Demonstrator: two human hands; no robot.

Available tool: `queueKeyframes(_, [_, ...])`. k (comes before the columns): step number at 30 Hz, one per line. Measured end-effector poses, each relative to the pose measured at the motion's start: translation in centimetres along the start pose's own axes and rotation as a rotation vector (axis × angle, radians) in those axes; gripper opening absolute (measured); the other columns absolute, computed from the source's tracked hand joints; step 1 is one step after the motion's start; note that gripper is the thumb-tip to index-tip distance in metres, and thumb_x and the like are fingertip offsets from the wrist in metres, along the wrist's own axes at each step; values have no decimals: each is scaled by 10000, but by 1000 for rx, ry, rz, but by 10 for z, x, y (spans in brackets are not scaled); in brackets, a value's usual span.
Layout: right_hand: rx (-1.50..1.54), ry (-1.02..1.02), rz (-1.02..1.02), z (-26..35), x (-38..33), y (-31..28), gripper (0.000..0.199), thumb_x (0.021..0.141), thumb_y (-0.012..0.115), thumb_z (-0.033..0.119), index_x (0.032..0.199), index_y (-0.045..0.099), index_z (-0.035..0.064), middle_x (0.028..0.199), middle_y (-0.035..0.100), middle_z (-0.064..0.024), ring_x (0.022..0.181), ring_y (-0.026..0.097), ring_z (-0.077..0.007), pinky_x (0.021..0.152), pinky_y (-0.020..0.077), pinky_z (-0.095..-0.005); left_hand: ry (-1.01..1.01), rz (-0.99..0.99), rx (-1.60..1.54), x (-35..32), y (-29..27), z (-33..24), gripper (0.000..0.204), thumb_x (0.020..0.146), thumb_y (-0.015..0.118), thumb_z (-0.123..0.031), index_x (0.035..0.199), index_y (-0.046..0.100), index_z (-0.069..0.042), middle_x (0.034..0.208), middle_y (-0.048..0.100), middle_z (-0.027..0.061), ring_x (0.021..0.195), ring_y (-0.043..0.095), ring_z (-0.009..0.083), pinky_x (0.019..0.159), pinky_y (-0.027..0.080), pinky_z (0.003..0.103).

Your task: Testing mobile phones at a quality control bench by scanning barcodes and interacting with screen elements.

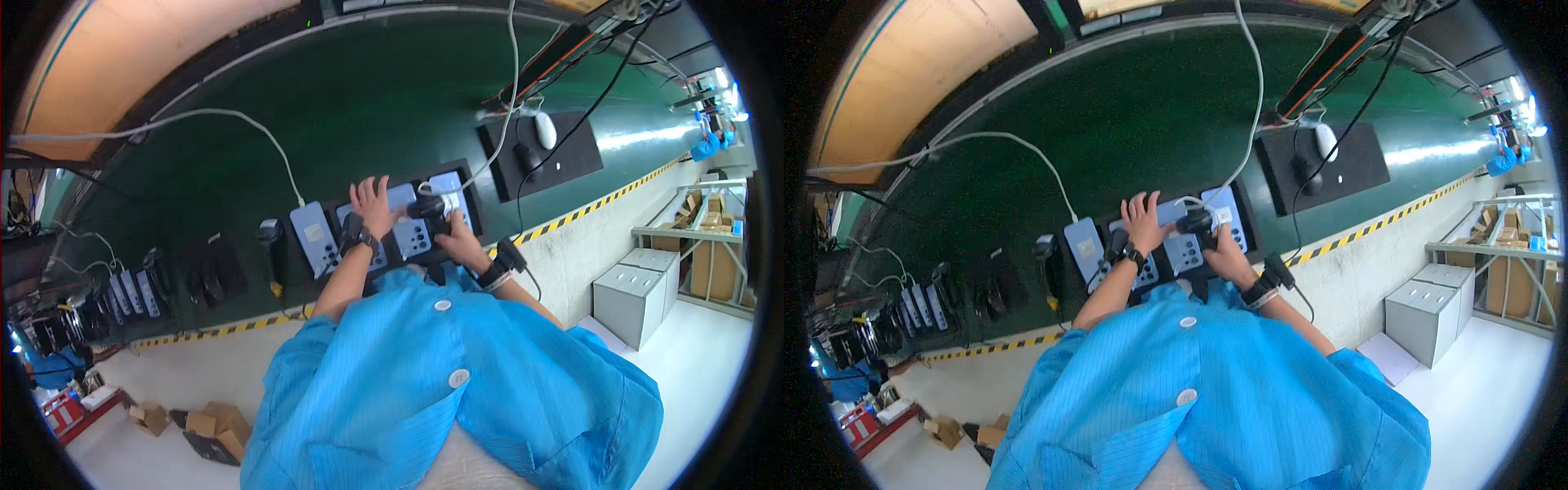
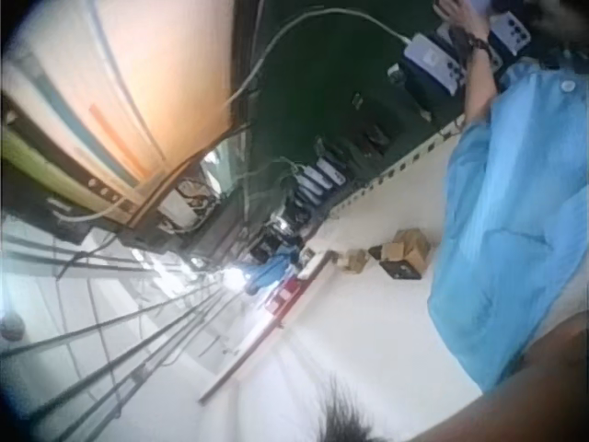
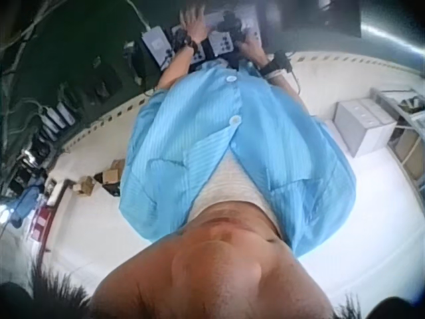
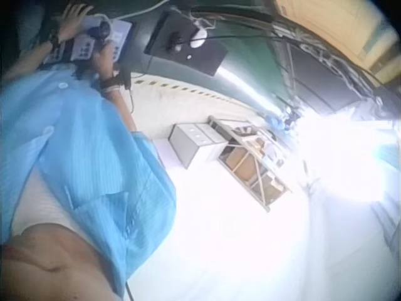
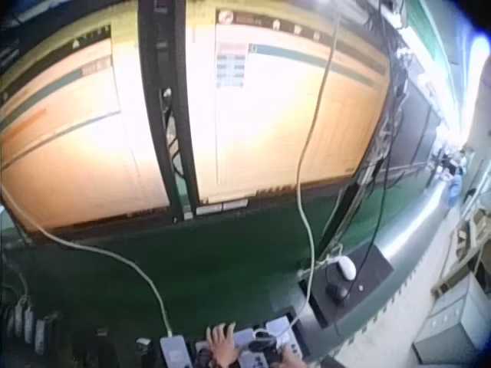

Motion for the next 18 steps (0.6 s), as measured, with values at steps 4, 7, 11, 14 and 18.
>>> queueKeyframes(4, [-206, 125, -13, 0, 3, 6, 438, 755, 611, 142, 1062, 335, -5, 853, 571, -207, 827, 608, -321, 688, 491, -438, 49, -51, -7, 1, 1, -3, 911, 612, 812, -391, 1361, 363, -132, 1312, 407, 157, 1272, 340, 333, 1099, 158, 523])
queueKeyframes(7, [-15, 81, 23, 10, -3, 8, 360, 755, 548, 84, 1049, 368, -16, 889, 553, -309, 874, 575, -447, 747, 447, -478, 22, -28, 16, 1, -2, -3, 896, 588, 819, -392, 1336, 392, -143, 1309, 417, 147, 1282, 328, 317, 1105, 146, 517])
queueKeyframes(11, [-91, -5, 23, 24, -8, 6, 418, 765, 601, 129, 1071, 360, -23, 884, 568, -264, 865, 602, -396, 726, 470, -439, 46, -29, 80, 0, 0, 2, 876, 609, 809, -424, 1325, 396, -135, 1272, 415, 142, 1261, 322, 312, 1101, 115, 529])
queueKeyframes(14, [-108, -2, 39, 26, -7, 5, 433, 769, 624, 130, 1070, 352, -23, 877, 566, -239, 849, 613, -348, 707, 479, -419, 45, -32, 76, -1, 8, 7, 873, 616, 799, -446, 1325, 396, -134, 1278, 409, 140, 1266, 313, 310, 1102, 102, 522])
queueKeyframes(18, [-99, 59, 30, 27, -7, 4, 439, 755, 631, 139, 1065, 375, -36, 859, 578, -234, 807, 619, -323, 676, 484, -402, 42, -11, 41, -2, 10, 9, 879, 616, 794, -462, 1324, 394, -127, 1291, 396, 142, 1272, 303, 311, 1102, 91, 511])
Point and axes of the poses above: each hand's wrist, its own x-axis towards the middle knuckle, its own y-axis out of the palm, z = x × y, the point moved 1 cm from there along x, towards the middle knuckle
